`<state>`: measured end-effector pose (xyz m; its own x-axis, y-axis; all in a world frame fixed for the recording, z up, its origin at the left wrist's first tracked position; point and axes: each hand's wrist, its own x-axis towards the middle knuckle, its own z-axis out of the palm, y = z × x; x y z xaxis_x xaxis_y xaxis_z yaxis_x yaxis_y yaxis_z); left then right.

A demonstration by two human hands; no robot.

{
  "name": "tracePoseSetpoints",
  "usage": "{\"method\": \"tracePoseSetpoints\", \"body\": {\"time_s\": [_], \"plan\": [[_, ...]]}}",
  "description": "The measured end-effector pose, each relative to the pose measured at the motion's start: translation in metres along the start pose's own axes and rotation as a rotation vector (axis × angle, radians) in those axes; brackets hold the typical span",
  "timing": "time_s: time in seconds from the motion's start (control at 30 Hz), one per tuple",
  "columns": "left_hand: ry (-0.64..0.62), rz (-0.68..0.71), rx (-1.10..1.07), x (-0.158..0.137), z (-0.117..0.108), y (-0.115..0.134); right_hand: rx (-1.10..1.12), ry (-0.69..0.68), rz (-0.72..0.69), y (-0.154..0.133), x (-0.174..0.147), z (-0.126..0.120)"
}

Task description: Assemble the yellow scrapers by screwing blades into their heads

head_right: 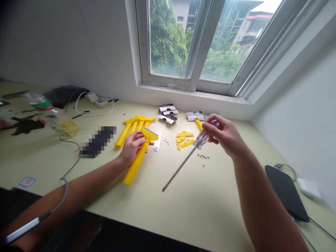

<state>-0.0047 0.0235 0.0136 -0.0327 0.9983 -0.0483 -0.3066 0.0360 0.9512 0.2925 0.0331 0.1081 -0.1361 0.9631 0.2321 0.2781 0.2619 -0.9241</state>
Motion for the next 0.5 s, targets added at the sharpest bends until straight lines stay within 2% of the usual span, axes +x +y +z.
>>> {"method": "tracePoseSetpoints", "body": {"time_s": [0.07, 0.17, 0.27, 0.37, 0.43, 0.5], "plan": [[0.015, 0.007, -0.020, 0.004, -0.002, 0.004, 0.048, -0.057, 0.126, 0.025, 0.000, 0.010], [-0.010, 0.039, 0.055, 0.017, -0.010, 0.016, 0.099, -0.065, 0.238, 0.055, -0.011, 0.024], [0.001, 0.175, 0.274, 0.039, -0.019, 0.032, 0.178, -0.027, 0.275, 0.074, -0.026, 0.032], [0.129, 0.400, 0.557, 0.067, -0.022, 0.045, 0.225, 0.000, 0.289, 0.087, -0.034, 0.036], [0.184, 0.442, 0.692, 0.084, -0.019, 0.046, 0.231, -0.005, 0.303, 0.092, -0.036, 0.038], [0.178, 0.452, 0.773, 0.098, -0.010, 0.040, 0.213, -0.041, 0.310, 0.093, -0.036, 0.039]]}}
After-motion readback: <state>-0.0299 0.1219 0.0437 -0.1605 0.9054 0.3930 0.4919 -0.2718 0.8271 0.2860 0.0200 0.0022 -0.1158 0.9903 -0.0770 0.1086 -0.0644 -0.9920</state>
